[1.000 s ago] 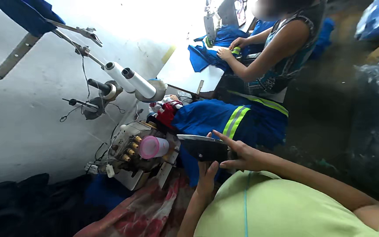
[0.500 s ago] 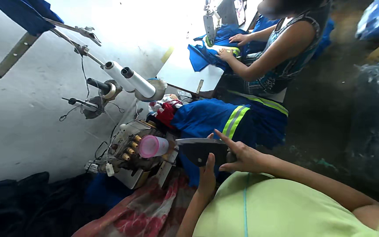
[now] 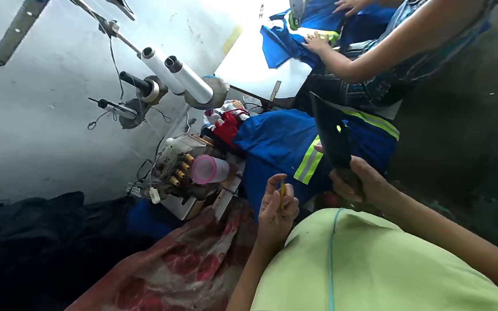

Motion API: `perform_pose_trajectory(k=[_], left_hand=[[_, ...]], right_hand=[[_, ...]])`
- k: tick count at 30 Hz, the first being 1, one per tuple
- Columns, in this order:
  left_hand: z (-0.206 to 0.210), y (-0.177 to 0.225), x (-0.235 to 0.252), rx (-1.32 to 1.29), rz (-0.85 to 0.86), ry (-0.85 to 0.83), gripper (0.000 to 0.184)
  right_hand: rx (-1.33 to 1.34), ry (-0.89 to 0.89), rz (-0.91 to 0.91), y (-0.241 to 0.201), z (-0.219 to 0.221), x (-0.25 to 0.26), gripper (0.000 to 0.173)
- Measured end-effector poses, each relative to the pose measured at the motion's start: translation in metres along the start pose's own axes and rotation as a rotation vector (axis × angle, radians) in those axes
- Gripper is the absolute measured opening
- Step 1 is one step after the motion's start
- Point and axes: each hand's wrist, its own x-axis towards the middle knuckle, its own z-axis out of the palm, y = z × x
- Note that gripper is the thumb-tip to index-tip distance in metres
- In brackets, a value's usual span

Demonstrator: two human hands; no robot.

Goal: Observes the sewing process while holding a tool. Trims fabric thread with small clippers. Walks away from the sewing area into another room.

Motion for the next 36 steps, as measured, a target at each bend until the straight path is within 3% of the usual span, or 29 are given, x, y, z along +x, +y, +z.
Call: perform_pose_trajectory(k=[7, 25, 32, 36], left_hand=[[-0.002, -0.001, 0.001, -0.077, -0.012, 0.013, 0.025], [0.0, -0.004, 0.004, -0.14, -0.014, 0.158, 0.027], [0.001, -0.008, 0.005, 0.038, 0.016, 0.212, 0.027], [0.016, -0.011, 0.005, 0.278, 0.068, 0.362, 0.031]], right_hand=[[-0.159, -0.214, -0.058, 0.005, 0.003, -0.006, 0.065], [-0.233, -0.285, -0.11, -0.003, 0.014, -0.005, 0.073], [-0.269, -0.267, -0.106, -0.006, 0.016, -0.006, 0.078], [-0.539, -0.225, -0.086, -0.005, 0.024, 0.0, 0.075]])
